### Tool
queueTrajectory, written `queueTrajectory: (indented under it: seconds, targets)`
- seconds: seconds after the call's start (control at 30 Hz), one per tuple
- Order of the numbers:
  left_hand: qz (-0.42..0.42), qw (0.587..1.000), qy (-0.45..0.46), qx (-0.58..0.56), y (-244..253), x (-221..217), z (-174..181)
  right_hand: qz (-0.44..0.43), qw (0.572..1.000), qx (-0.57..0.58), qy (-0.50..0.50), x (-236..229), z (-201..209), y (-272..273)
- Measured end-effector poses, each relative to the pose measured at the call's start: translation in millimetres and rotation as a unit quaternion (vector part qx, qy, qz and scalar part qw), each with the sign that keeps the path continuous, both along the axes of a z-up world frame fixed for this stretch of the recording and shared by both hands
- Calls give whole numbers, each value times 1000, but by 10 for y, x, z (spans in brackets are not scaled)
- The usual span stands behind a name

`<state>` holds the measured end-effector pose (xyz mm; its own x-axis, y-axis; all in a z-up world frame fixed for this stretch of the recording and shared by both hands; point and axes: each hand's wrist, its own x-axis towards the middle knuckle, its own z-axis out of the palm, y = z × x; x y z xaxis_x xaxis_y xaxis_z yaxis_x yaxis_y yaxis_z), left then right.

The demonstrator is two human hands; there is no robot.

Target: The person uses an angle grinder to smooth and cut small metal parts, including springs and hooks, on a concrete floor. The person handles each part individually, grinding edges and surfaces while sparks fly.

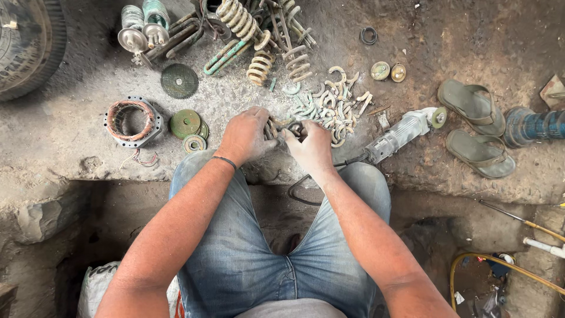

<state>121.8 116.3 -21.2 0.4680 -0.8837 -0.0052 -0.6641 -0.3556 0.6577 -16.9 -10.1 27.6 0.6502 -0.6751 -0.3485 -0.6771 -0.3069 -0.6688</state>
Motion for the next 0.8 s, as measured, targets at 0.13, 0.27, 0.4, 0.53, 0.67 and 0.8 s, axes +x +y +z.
queueTrajectory:
  seconds: [0.13,0.27,0.4,0.53,0.67,0.8]
  targets:
    - [16,1000,12,0,13,9,24,38,992,-77,-88,20,30,-9]
    - [1,1000,23,-6,-12,64,48,-16,1000,-23,-9,-12,8,-44]
    - [-4,991,116,-59,1,106,30,72,960,-233,-137,-123,-110,-82]
    - [3,981,186,-53,-7,135,51,98,968,-224,-65,-162,-243,-196]
    - [-13,975,209,-75,11,127,42,7,995,-5,-101,-190,-395,-275]
    - [-26,978,188,-83,39,138,-8,-44,947,248,-201,-245,-516,-349]
